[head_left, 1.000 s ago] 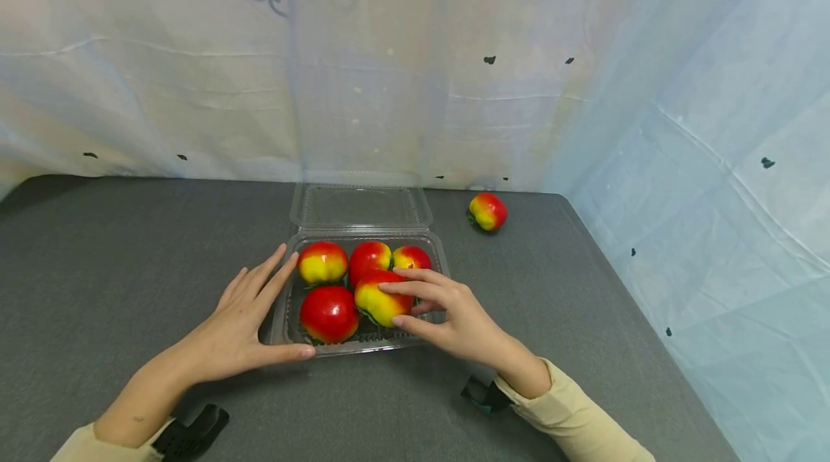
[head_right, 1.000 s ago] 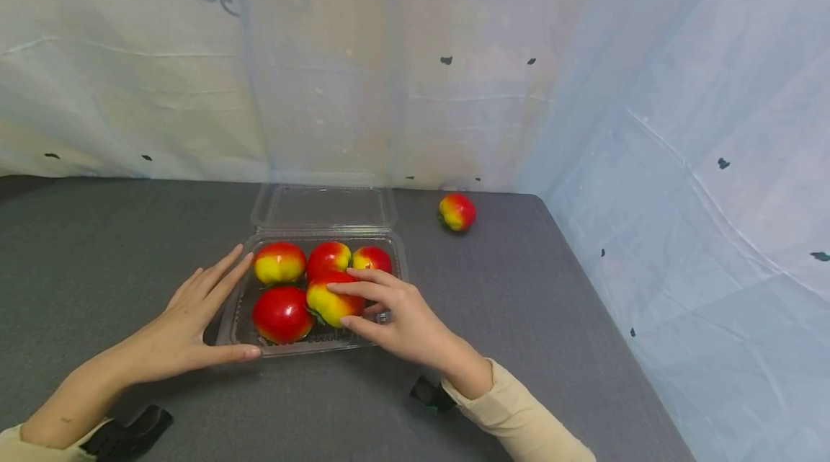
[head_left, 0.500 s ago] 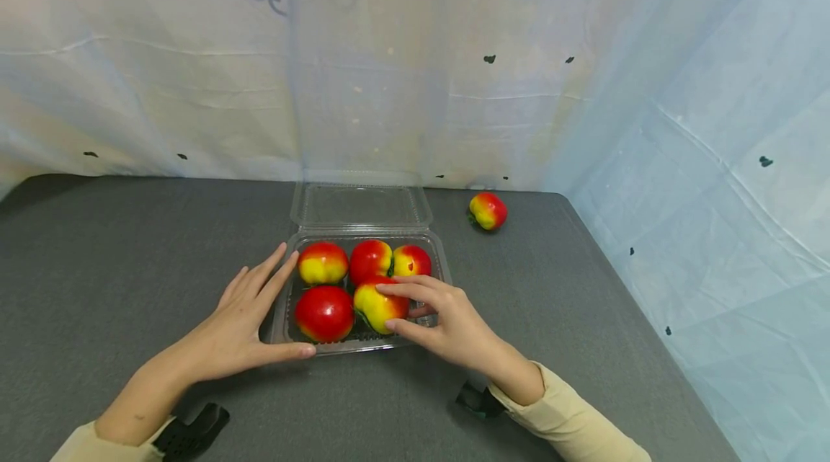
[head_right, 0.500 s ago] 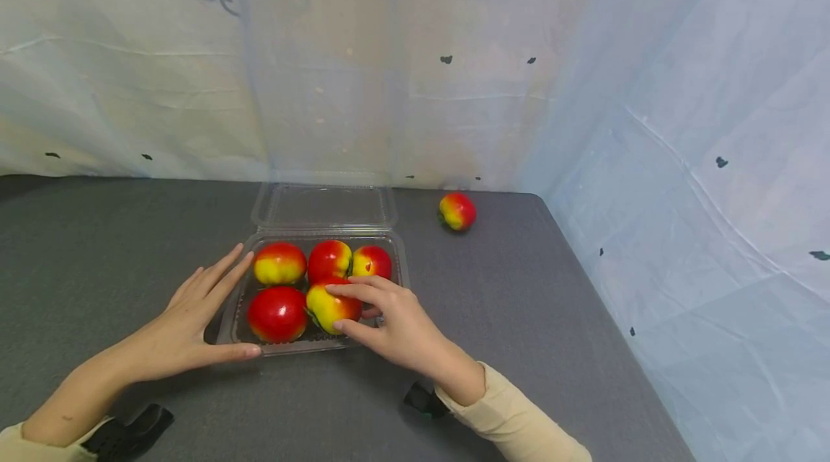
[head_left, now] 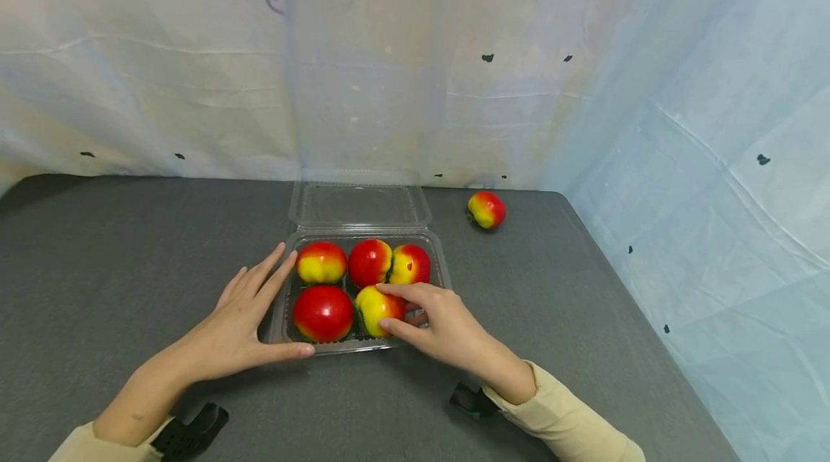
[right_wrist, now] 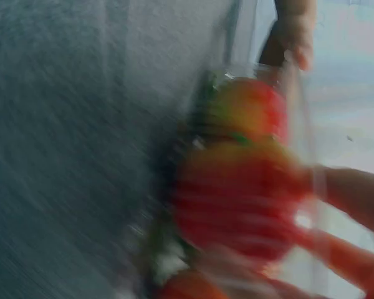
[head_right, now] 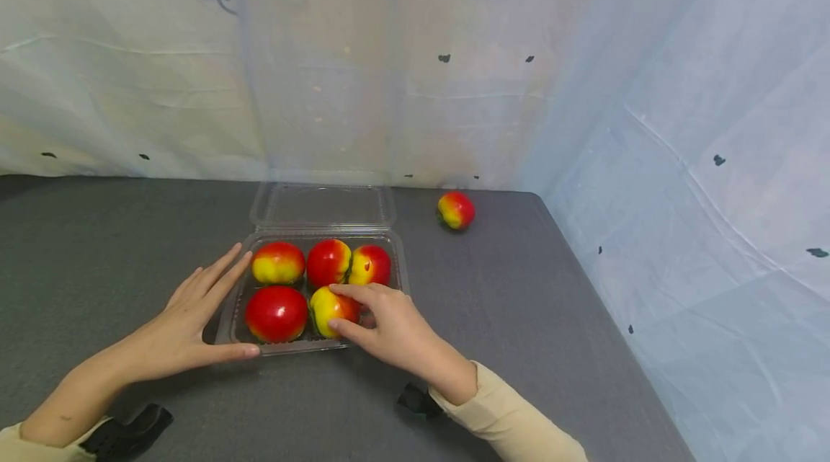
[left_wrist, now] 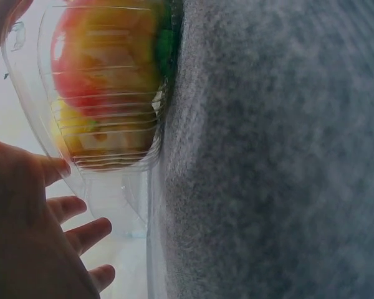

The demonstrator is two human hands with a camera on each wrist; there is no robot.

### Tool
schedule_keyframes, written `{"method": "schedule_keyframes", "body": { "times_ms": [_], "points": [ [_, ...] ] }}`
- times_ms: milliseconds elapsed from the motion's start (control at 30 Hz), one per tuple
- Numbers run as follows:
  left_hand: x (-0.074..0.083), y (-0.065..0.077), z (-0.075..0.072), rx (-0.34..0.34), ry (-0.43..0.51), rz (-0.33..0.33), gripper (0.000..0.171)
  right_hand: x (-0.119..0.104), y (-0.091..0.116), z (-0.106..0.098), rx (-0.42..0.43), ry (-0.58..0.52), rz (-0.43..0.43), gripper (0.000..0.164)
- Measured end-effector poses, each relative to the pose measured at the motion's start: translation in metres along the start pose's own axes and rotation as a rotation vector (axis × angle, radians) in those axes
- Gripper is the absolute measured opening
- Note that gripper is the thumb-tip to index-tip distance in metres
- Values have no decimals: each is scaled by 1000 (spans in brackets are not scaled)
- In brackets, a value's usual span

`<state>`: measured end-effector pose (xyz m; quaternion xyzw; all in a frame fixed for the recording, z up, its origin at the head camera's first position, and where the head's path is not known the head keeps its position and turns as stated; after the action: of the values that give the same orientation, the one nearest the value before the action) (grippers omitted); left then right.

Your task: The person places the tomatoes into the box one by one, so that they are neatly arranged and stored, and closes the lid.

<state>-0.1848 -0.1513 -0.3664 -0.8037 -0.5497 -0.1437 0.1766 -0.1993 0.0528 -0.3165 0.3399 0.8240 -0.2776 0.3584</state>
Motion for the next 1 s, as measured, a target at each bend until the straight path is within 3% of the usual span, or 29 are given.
{"method": "schedule_keyframes", "body": {
  "times_ms": [267, 600, 1000],
  "points": [
    [1, 1, -2, 4, 6, 2, 117, 1, 1, 2, 51, 57, 2, 45],
    [1, 0, 1, -6, 11, 3, 116, -1, 3, 2, 30, 118, 13, 49],
    [1, 1, -1, 3, 10, 6, 116, -3, 2, -19, 78, 88, -48, 46]
  ]
}}
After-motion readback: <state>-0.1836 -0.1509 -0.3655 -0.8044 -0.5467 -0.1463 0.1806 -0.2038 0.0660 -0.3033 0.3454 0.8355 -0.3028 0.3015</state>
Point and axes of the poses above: each hand's wrist, its own y-axis away from the middle knuckle, its own z-axis out of the palm, x = y × z, the point moved 10 cm from there along -y, towards the middle knuckle, and after that the axes turned 12 degrees about -y, right-handed, at the moved point
